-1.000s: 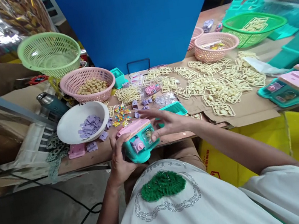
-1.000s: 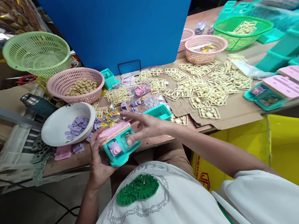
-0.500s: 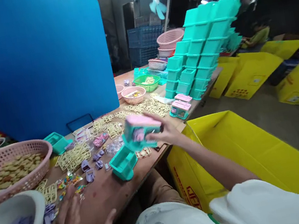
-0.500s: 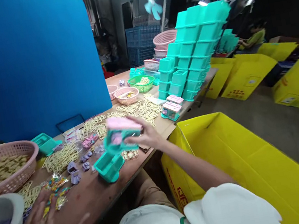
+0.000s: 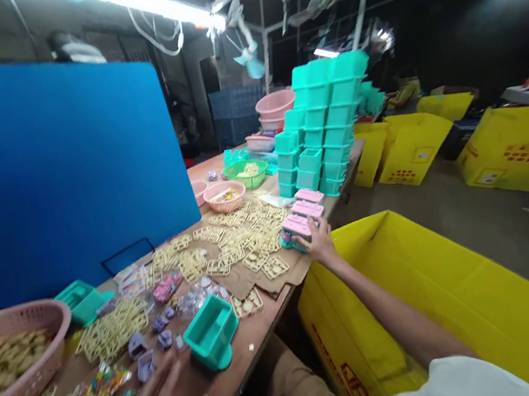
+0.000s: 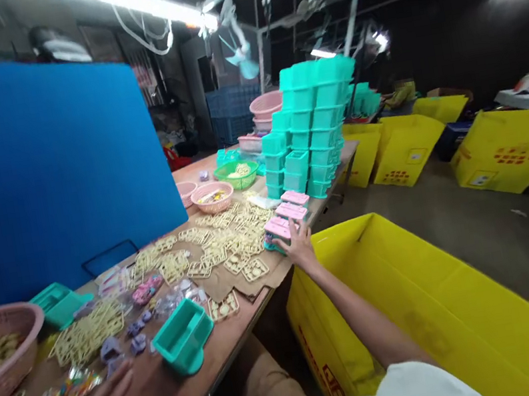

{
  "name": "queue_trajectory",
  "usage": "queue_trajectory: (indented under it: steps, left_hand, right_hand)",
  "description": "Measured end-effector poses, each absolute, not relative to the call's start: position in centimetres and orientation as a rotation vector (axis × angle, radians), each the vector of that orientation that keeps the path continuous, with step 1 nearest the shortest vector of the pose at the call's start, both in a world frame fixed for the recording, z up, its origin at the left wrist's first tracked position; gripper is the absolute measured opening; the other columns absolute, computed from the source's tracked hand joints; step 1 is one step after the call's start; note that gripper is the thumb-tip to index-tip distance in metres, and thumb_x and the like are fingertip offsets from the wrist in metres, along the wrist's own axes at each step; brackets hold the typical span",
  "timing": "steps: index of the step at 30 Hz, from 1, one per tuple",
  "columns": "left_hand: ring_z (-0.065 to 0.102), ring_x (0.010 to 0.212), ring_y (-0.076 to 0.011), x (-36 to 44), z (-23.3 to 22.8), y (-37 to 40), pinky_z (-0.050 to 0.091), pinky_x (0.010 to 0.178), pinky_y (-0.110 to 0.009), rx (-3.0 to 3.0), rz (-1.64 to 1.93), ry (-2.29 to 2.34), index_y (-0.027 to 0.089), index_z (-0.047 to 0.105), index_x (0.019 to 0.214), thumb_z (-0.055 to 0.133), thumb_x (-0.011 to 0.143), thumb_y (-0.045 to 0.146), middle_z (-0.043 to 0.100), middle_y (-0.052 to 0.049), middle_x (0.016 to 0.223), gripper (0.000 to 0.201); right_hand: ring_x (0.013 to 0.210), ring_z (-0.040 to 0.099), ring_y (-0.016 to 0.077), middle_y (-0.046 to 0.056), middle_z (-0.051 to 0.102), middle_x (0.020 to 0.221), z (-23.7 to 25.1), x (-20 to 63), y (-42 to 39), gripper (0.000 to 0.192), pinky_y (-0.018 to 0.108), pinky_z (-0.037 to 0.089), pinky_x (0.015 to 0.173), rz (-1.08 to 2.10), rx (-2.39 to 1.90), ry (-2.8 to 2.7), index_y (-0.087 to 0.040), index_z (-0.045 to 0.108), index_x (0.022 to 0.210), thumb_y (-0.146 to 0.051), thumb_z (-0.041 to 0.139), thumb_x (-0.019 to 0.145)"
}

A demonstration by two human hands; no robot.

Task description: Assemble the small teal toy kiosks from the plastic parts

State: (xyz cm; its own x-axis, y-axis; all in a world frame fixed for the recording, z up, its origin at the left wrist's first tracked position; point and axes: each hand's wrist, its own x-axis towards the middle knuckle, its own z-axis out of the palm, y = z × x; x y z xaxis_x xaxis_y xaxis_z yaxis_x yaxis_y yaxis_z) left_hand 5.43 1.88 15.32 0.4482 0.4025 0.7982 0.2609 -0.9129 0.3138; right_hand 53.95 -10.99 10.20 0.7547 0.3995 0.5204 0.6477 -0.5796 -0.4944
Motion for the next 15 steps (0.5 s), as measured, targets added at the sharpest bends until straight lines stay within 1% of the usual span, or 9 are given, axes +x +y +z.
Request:
queue_trajectory:
  steps: [2, 4, 6, 7, 8, 10, 11, 13, 15]
  left_hand:
    - [0.073, 0.123, -0.0255, 5.4, 16.9, 0.5, 0.061, 0.110, -0.038, 2.536, 1.448, 0.597, 0.031, 0.057, 0.156, 0.072, 0.099, 0.023, 0.073, -0.007, 0.140, 0.060]
    - [0.072, 0.124, -0.0228, 5.5, 17.5, -0.4, 0.060, 0.110, -0.035, 2.470, 1.415, 0.657, 0.029, 0.062, 0.149, 0.072, 0.099, 0.019, 0.074, -0.006, 0.136, 0.052]
    - [0.072, 0.125, -0.0215, 5.7, 17.6, -0.8, 0.059, 0.111, -0.034, 2.439, 1.362, 0.706, 0.026, 0.065, 0.143, 0.073, 0.099, 0.017, 0.074, -0.007, 0.134, 0.045]
    - [0.072, 0.125, -0.0212, 5.7, 17.5, -0.8, 0.059, 0.112, -0.034, 2.432, 1.336, 0.717, 0.025, 0.066, 0.141, 0.073, 0.099, 0.017, 0.073, -0.007, 0.134, 0.044]
    - [0.072, 0.125, -0.0209, 5.7, 17.4, -0.9, 0.059, 0.112, -0.035, 2.429, 1.316, 0.723, 0.025, 0.067, 0.139, 0.073, 0.099, 0.017, 0.074, -0.007, 0.134, 0.042]
    - [0.073, 0.124, -0.0206, 5.4, 17.2, -1.0, 0.060, 0.111, -0.035, 2.427, 1.290, 0.737, 0.025, 0.067, 0.137, 0.072, 0.099, 0.017, 0.074, -0.007, 0.133, 0.039]
    - [0.073, 0.124, -0.0203, 5.1, 17.0, -1.0, 0.061, 0.110, -0.034, 2.425, 1.286, 0.751, 0.025, 0.068, 0.136, 0.071, 0.100, 0.017, 0.075, -0.007, 0.132, 0.038]
    - [0.074, 0.123, -0.0199, 4.2, 16.6, -1.2, 0.062, 0.109, -0.034, 2.409, 1.289, 0.812, 0.025, 0.069, 0.135, 0.071, 0.100, 0.017, 0.076, -0.006, 0.131, 0.036]
    - [0.074, 0.122, -0.0202, 3.0, 15.5, -1.5, 0.062, 0.109, -0.035, 2.355, 1.289, 0.908, 0.027, 0.069, 0.135, 0.071, 0.100, 0.019, 0.076, -0.006, 0.130, 0.036]
  right_hand:
    - [0.140, 0.047, 0.0464, 0.028, 0.047, 0.149, 11.5, 52.9, -11.1, 0.088, 0.070, 0.039, 0.122, -0.580, -2.217, -0.889, -0.009, 0.053, 0.157, -0.073, 0.060, 0.097]
    - [0.138, 0.050, 0.0407, 0.022, 0.053, 0.146, 12.9, 51.0, -10.6, 0.077, 0.065, 0.042, 0.122, -0.575, -2.057, -1.090, -0.018, 0.053, 0.158, -0.069, 0.057, 0.101]
    - [0.133, 0.056, 0.0360, 0.019, 0.058, 0.141, 14.2, 48.0, -9.1, 0.063, 0.059, 0.048, 0.118, -0.443, -1.837, -1.386, -0.024, 0.057, 0.155, -0.061, 0.058, 0.104]
    - [0.133, 0.058, 0.0346, 0.017, 0.060, 0.142, 14.8, 46.1, -8.2, 0.058, 0.057, 0.049, 0.116, -0.319, -1.711, -1.577, -0.027, 0.058, 0.155, -0.057, 0.060, 0.105]
    - [0.134, 0.058, 0.0338, 0.016, 0.061, 0.145, 15.1, 44.0, -7.2, 0.056, 0.056, 0.049, 0.117, -0.193, -1.578, -1.758, -0.028, 0.058, 0.155, -0.054, 0.062, 0.105]
    - [0.142, 0.052, 0.0361, 0.016, 0.063, 0.145, 15.4, 40.0, -5.3, 0.054, 0.060, 0.047, 0.118, -0.021, -1.336, -2.060, -0.026, 0.060, 0.152, -0.051, 0.066, 0.104]
    - [0.143, 0.049, 0.0372, 0.016, 0.066, 0.140, 15.3, 38.3, -4.5, 0.046, 0.061, 0.047, 0.117, 0.020, -1.252, -2.163, -0.024, 0.063, 0.145, -0.046, 0.065, 0.105]
    - [0.136, 0.052, 0.0361, 0.015, 0.071, 0.119, 14.8, 35.5, -3.3, 0.024, 0.059, 0.052, 0.110, 0.051, -1.141, -2.278, -0.020, 0.070, 0.124, -0.033, 0.056, 0.109]
    - [0.120, 0.058, 0.0317, 0.012, 0.068, 0.101, 14.5, 33.7, -2.6, 0.021, 0.051, 0.056, 0.100, 0.090, -1.073, -2.298, -0.020, 0.068, 0.107, -0.022, 0.048, 0.111]
